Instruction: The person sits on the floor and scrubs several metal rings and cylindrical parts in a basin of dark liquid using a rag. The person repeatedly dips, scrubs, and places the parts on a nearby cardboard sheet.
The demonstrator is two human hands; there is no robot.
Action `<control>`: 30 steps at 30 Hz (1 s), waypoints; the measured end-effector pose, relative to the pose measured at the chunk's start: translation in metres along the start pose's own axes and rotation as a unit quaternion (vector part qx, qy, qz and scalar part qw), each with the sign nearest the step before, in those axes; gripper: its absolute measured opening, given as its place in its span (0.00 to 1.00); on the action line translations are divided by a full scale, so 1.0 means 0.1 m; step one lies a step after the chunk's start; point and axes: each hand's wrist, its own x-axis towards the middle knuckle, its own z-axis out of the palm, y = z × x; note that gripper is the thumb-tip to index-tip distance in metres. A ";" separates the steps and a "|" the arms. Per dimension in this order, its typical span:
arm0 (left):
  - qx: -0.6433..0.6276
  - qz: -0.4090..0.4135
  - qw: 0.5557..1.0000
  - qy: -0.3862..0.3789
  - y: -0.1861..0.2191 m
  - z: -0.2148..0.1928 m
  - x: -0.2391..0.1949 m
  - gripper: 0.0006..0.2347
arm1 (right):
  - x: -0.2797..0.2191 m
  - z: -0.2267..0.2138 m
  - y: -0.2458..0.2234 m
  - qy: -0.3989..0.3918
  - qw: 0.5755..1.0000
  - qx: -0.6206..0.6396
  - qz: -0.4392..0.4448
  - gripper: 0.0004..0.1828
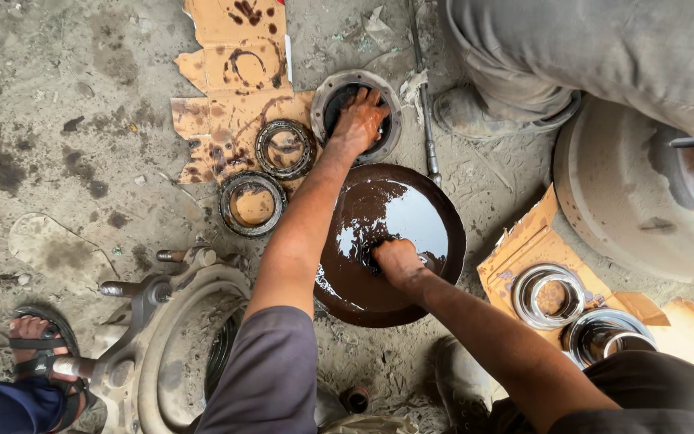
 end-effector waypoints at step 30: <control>0.066 0.093 0.989 -0.091 0.07 -0.32 -0.11 0.33 | -0.04 -0.12 -0.02 -0.040 0.998 -0.047 0.020 0.10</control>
